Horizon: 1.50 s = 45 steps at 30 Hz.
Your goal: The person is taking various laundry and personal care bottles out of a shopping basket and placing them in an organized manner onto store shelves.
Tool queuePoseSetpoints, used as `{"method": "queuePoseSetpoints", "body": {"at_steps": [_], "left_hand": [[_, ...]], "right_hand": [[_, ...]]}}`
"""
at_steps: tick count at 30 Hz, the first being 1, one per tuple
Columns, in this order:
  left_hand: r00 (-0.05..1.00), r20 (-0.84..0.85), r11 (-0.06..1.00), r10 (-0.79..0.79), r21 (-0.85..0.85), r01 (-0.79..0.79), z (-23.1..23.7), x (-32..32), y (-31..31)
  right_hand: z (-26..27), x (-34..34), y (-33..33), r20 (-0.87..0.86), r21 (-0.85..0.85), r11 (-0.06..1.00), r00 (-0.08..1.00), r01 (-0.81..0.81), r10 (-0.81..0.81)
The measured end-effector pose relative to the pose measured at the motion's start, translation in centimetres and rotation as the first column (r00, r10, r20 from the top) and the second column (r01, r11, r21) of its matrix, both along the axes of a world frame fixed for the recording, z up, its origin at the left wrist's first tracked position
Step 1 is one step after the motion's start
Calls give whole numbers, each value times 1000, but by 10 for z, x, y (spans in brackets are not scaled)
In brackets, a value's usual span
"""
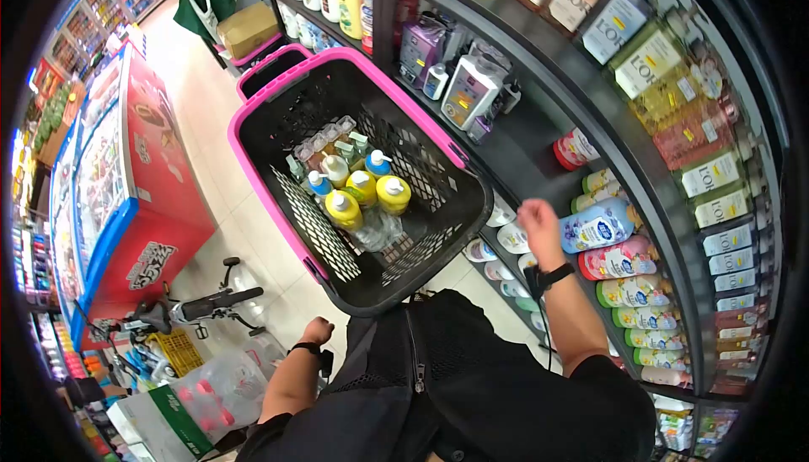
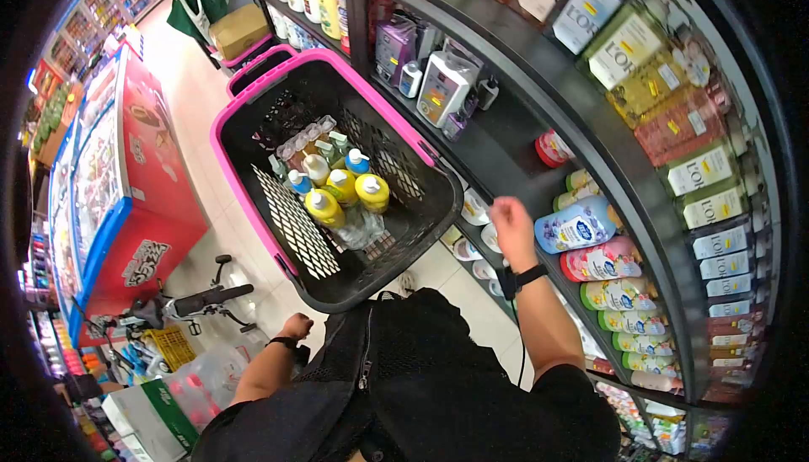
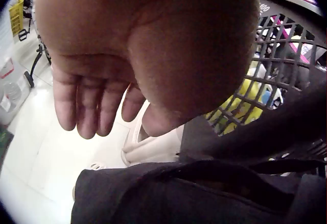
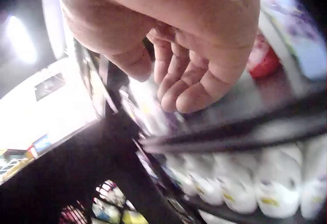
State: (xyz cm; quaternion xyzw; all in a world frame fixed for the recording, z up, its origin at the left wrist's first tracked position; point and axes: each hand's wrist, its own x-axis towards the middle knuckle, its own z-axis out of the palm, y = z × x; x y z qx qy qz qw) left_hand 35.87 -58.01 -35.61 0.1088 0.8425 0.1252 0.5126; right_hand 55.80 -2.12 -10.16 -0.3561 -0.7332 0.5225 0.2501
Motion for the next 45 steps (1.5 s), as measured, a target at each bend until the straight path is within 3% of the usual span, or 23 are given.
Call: {"method": "queuePoseSetpoints", "body": {"at_steps": [3, 5, 7, 9, 11, 13, 15, 17, 19, 20, 21, 24, 27, 30, 31, 33, 36, 39, 43, 44, 45], "left_hand": [[1000, -7, 1000, 18, -19, -19, -25, -7, -26], [990, 15, 989, 140, -47, -139, -29, -8, -37], [968, 37, 968, 248, -39, -246, -37, -5, -46], [950, 46, 950, 310, -47, -308, -29, 0, -55], [896, 14, 896, 444, -15, -444, -16, 13, -62], [820, 7, 820, 572, 27, -572, -10, 31, -77], [761, -1, 759, 649, 70, -647, -3, 54, -99], [698, -48, 700, 714, 42, -713, 8, 85, -120], [743, -97, 746, 662, -16, -666, 52, 110, -129], [681, -39, 679, 732, -52, -733, 2, 142, -166], [737, 41, 728, 675, -200, -656, 3, 156, -177], [938, -148, 945, 314, -43, -323, 20, 170, -184], [795, -57, 796, 604, -1, -605, 49, 147, -164], [565, 52, 566, 823, 4, -825, 77, 132, -144], [492, 110, 493, 864, 21, -870, 64, 122, -152], [542, 36, 525, 839, 206, -826, 36, 105, -166], [464, 46, 451, 884, 175, -875, 75, 71, -129], [513, 29, 498, 858, 198, -844, 83, 64, -112], [519, 153, 516, 841, 63, -854, 80, 90, -107], [526, 151, 527, 837, 38, -849, 79, 102, -109], [529, 151, 533, 835, 14, -846, 85, 115, -104]], "right_hand": [[97, -90, -24, -174, 128, 980, 970, -150, 171], [128, -148, -49, -27, 233, 904, 927, -358, 374], [121, -206, -69, 256, 350, 717, 797, -603, 546], [75, -256, -82, 501, 440, 447, 626, -779, 597], [1, -291, -86, 730, 337, 387, 498, -858, 468], [-46, -308, -90, 885, 157, 529, 357, -834, 301], [-105, -312, -83, 899, 204, 579, 385, -789, 209], [-121, -306, -88, 921, 194, 579, 350, -792, 170], [-126, -301, -87, 916, 175, 624, 358, -762, 181], [-117, -299, -90, 921, 155, 633, 342, -758, 184], [-124, -295, -87, 911, 157, 635, 359, -756, 202], [-128, -291, -90, 910, 204, 629, 382, -750, 160], [-130, -295, -88, 894, 188, 650, 402, -737, 198], [-123, -294, -91, 878, 124, 741, 422, -660, 228], [-120, -293, -91, 875, 108, 765, 426, -635, 230], [-148, -291, -82, 844, 41, 842, 470, -538, 259], [-169, -285, -69, 805, -8, 915, 540, -403, 245], [-180, -276, -55, 769, -77, 848, 510, -524, 385], [-190, -263, -62, 804, -13, 865, 509, -501, 307], [-195, -264, -63, 858, -76, 894, 428, -442, 285], [-223, -260, -65, 823, 83, 916, 545, -392, 159]]}}
